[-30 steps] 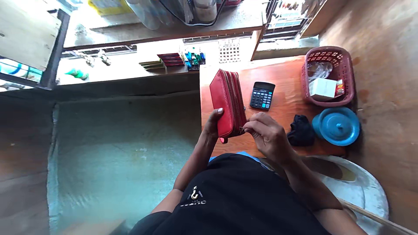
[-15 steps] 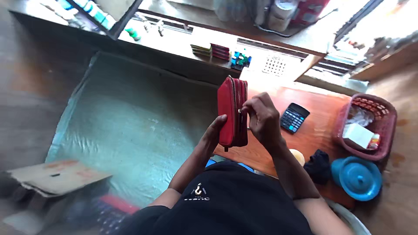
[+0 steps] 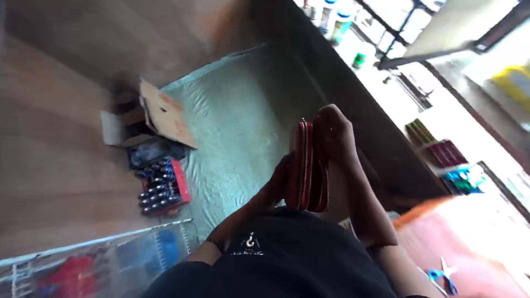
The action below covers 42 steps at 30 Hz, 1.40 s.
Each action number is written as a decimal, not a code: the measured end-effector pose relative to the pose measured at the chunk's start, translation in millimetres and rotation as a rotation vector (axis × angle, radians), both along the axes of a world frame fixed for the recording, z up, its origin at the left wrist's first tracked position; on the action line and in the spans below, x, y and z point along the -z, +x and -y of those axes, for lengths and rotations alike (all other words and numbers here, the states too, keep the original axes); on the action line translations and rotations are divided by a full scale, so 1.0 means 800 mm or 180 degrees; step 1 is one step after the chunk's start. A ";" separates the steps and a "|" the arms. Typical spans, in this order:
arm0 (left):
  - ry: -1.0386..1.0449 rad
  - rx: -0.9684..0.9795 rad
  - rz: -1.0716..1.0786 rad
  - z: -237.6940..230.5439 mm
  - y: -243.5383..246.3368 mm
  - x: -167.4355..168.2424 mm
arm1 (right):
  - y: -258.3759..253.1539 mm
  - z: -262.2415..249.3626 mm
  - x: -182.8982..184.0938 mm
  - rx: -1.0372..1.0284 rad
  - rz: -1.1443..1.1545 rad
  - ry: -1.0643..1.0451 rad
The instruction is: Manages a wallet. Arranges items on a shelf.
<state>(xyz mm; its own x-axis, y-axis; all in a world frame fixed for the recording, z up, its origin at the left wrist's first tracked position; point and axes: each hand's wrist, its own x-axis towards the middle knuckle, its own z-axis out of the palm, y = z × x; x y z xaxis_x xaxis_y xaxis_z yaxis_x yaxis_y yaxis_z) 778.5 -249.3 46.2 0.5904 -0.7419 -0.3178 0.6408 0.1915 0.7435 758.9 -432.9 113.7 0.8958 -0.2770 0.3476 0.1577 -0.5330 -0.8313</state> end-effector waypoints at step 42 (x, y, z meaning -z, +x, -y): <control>0.1756 -0.6113 0.3022 -0.785 1.252 -0.162 | 1.423 -0.877 -0.265 -0.4025 0.1167 -0.2108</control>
<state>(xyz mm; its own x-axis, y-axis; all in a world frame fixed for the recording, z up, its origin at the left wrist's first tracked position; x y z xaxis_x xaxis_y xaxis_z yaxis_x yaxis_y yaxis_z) 1779.9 378.7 176.2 0.3478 0.7878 0.5083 -0.4840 -0.3135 0.8170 1897.2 268.5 325.3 0.2515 0.9016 0.3520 0.9407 -0.1422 -0.3079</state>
